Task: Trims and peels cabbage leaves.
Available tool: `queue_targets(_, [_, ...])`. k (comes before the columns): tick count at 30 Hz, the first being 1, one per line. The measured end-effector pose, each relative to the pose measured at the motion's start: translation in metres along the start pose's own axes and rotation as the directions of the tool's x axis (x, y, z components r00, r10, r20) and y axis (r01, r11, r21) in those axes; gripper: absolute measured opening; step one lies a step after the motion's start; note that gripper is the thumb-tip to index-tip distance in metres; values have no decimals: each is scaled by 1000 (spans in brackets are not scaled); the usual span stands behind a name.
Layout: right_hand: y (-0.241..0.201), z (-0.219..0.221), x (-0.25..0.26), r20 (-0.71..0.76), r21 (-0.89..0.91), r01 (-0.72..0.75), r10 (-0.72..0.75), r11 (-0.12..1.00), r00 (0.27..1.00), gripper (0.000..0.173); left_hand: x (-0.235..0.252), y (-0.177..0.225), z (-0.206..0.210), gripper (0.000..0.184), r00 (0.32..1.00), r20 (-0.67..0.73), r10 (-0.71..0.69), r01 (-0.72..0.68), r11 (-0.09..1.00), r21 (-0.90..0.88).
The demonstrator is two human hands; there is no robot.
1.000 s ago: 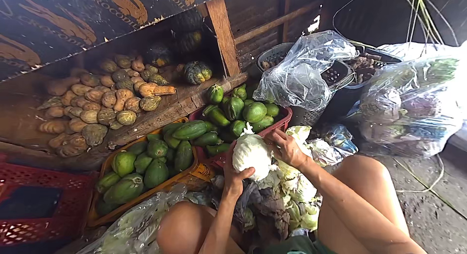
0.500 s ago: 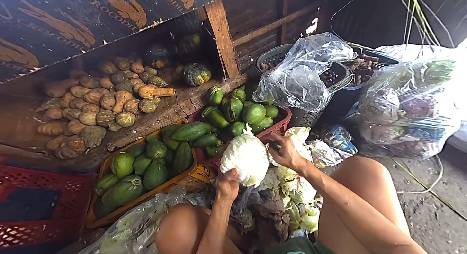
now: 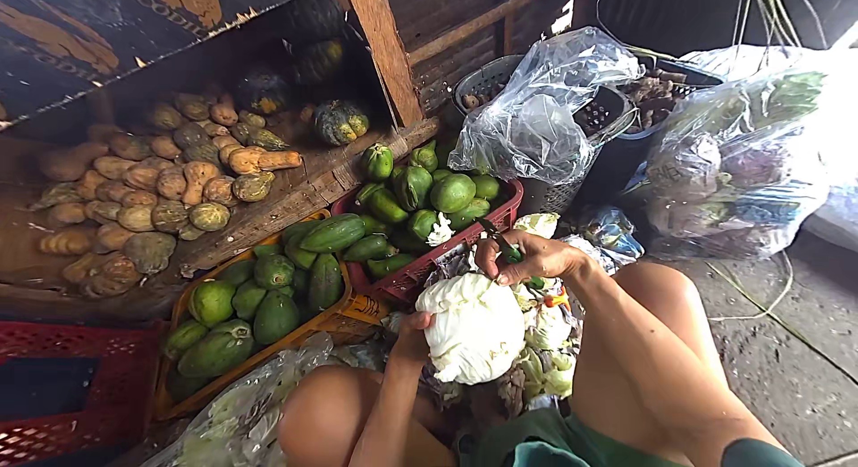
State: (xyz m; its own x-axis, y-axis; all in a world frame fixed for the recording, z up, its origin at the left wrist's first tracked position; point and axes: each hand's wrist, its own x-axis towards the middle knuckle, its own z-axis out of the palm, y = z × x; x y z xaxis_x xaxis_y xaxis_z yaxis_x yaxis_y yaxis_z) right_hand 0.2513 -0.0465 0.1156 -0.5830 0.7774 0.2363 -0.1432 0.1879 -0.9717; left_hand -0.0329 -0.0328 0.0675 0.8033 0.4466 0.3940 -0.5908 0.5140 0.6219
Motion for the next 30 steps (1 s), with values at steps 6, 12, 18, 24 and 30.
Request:
queue_targets(6, [-2, 4, -6, -178, 80, 86, -71, 993, 981, 6, 8, 5, 9, 30, 992, -87, 94, -96, 995, -11])
queue_targets(12, [-8, 2, -11, -355, 143, 112, -55, 983, 933, 13, 8, 6, 0, 36, 923, -321, 212, -182, 976, 120])
queue_targets(18, [-26, -6, -20, -199, -142, -118, 89, 983, 976, 3, 22, 6, 9, 58, 548, -783, 295, -136, 955, 264])
queue_targets(24, [13, 47, 24, -603, -281, -338, 108, 898, 790, 61, 35, -4, 4, 89, 380, -776, 504, 68, 821, 566])
queue_targets(30, [14, 62, 33, -593, -468, -304, -39, 830, 804, 33, 39, -5, -4, 111, 395, -682, 615, 60, 724, 687])
